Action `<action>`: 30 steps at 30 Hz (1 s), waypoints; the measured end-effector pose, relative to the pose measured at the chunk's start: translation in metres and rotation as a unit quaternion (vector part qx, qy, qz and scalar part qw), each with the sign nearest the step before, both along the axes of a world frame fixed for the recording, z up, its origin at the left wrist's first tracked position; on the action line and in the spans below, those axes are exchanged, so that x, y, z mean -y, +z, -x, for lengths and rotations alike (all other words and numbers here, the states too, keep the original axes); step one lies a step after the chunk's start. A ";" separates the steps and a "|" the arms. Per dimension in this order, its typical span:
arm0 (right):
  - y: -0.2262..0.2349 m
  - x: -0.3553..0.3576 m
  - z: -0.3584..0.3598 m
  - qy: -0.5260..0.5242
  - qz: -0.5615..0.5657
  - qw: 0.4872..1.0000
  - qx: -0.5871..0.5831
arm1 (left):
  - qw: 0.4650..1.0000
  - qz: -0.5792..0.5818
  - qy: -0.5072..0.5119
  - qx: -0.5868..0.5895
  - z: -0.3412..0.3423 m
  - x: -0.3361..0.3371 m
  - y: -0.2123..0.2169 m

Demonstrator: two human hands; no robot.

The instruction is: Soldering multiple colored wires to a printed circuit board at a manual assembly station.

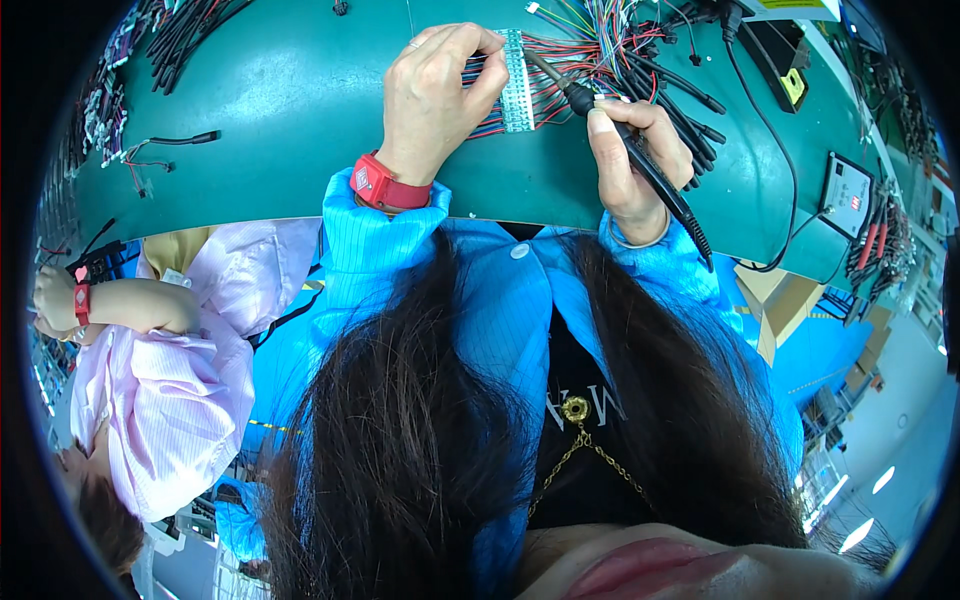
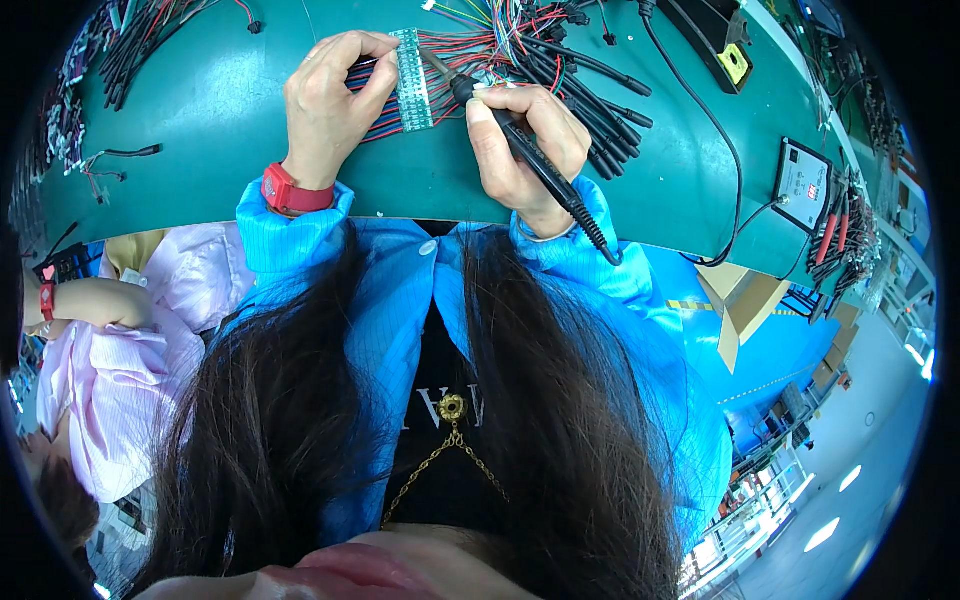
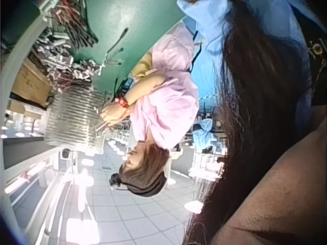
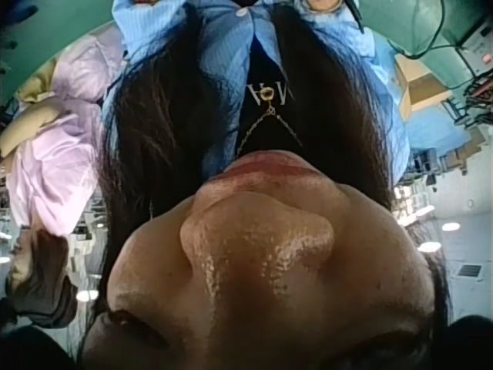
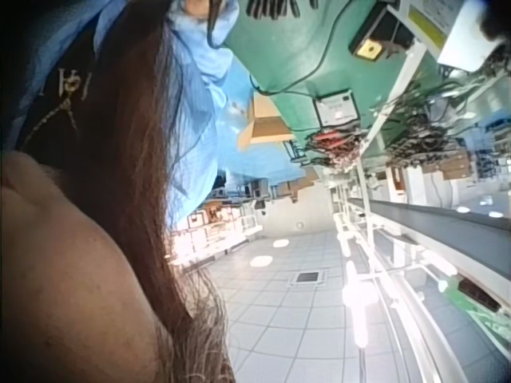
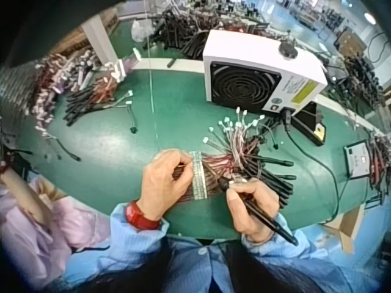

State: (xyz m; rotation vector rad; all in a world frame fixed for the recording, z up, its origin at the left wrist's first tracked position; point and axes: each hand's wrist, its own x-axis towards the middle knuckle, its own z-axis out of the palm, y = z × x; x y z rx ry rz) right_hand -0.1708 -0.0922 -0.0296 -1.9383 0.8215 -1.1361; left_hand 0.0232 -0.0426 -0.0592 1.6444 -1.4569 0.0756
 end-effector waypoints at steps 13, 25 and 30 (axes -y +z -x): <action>0.000 -0.002 0.000 -0.041 0.018 0.999 0.027 | 1.000 -0.002 -0.005 -0.022 -0.002 -0.002 0.002; 0.003 0.000 0.000 -0.029 -0.001 0.999 0.031 | 1.000 -0.001 -0.009 -0.027 0.000 -0.001 0.004; 0.003 0.000 -0.001 -0.026 -0.010 0.999 0.023 | 1.000 -0.002 -0.011 -0.025 -0.001 0.000 0.003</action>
